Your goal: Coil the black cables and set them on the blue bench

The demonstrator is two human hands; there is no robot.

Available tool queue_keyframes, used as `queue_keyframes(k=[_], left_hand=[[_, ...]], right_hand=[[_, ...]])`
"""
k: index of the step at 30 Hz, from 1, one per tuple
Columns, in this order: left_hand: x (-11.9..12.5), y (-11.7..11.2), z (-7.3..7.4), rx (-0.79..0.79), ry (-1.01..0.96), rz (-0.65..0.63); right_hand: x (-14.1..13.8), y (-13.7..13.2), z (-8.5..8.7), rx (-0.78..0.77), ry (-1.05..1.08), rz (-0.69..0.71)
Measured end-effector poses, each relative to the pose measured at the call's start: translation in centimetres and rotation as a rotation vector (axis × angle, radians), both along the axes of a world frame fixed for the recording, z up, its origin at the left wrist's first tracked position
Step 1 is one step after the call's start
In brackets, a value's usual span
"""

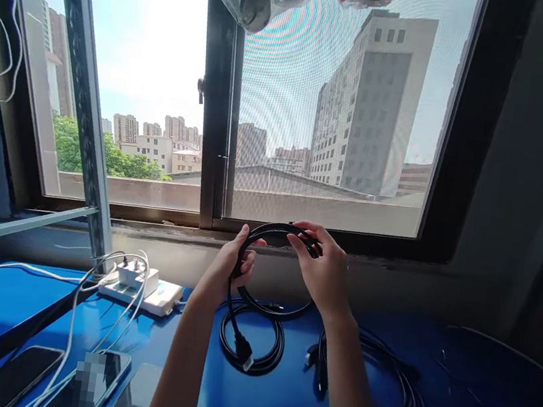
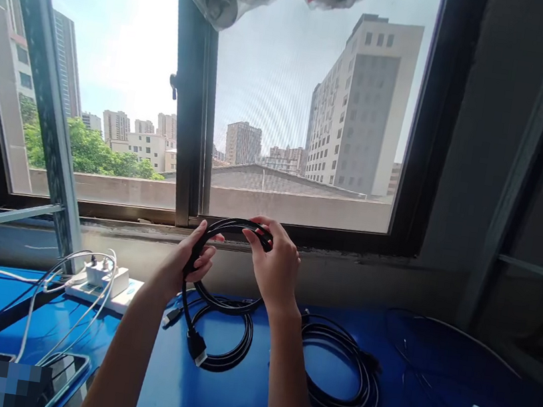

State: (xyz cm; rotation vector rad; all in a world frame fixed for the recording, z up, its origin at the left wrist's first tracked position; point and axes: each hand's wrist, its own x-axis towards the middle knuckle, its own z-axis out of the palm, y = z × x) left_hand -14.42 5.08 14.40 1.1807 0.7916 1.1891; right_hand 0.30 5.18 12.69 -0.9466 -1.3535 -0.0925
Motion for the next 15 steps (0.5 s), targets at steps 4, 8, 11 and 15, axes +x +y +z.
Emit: queue_keyframes(k=[4, 8, 11, 15], left_hand=[[-0.02, -0.09, -0.20, 0.047, -0.040, -0.037], [0.01, -0.17, -0.27, 0.131, -0.056, -0.045], [0.16, -0.40, -0.11, 0.203, -0.062, 0.008], [0.49, -0.96, 0.13, 0.260, 0.006, 0.056]], right_hand=[[0.07, -0.25, 0.16, 0.047, 0.000, -0.001], [0.18, -0.49, 0.36, 0.098, -0.010, -0.004], [0.11, -0.28, 0.32, 0.152, -0.004, -0.082], [-0.03, 0.41, 0.01, 0.205, 0.019, -0.150]])
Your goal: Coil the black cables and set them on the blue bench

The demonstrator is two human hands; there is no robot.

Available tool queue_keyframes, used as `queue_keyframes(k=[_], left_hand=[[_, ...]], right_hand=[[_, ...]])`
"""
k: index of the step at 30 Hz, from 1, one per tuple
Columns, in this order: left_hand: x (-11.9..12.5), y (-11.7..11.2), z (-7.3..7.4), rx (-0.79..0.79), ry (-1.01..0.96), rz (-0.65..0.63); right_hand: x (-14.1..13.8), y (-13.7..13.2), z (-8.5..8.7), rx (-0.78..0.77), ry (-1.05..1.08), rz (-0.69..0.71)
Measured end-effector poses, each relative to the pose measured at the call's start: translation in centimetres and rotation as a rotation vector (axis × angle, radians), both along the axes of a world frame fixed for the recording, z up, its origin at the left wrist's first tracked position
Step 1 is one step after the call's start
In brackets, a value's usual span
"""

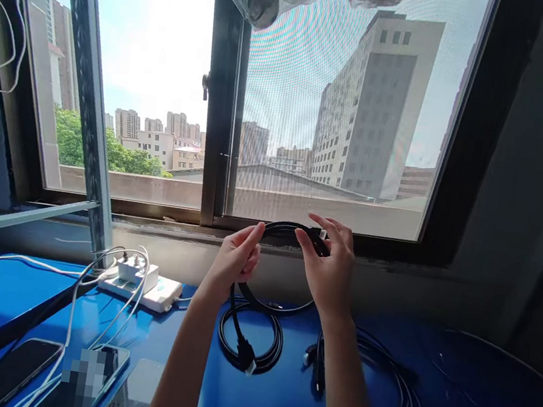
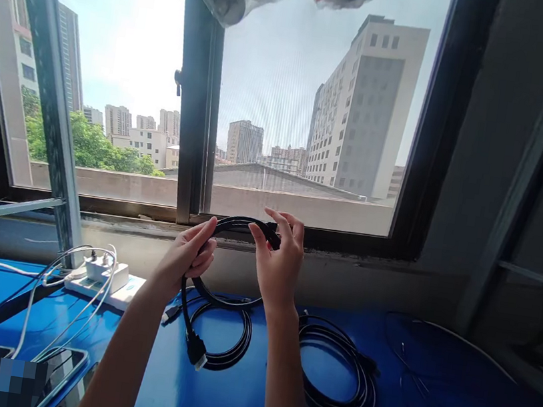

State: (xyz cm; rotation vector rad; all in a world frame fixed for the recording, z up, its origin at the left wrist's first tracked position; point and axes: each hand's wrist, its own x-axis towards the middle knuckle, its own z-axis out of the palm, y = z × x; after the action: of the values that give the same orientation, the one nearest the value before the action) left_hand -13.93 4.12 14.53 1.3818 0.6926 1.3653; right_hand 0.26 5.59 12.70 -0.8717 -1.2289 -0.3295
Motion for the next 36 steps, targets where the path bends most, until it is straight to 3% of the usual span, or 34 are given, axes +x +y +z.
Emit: queue_keyframes(k=[9, 19, 26, 29, 34, 36], left_hand=[[0.2, -0.3, 0.1, 0.094, -0.059, 0.225], [-0.2, -0.2, 0.3, 0.107, -0.166, 0.268], [-0.9, 0.7, -0.1, 0.090, -0.140, 0.272], [-1.4, 1.2, -0.4, 0.083, -0.104, 0.229], [-1.9, 2.1, -1.3, 0.060, -0.024, 0.010], [-1.7, 2.7, -2.0, 0.002, 0.003, -0.035]], right_hand=[[-1.0, -0.2, 0.0, -0.093, 0.060, 0.086], [-1.4, -1.3, 0.8, -0.064, 0.114, 0.034], [-1.1, -3.1, 1.6, -0.324, 0.132, 0.149], [-1.1, -3.9, 2.1, -0.510, 0.166, 0.290], [-1.3, -3.7, 2.3, -0.716, 0.267, 0.650], [-1.2, -3.2, 2.0, -0.760, 0.297, 0.640]])
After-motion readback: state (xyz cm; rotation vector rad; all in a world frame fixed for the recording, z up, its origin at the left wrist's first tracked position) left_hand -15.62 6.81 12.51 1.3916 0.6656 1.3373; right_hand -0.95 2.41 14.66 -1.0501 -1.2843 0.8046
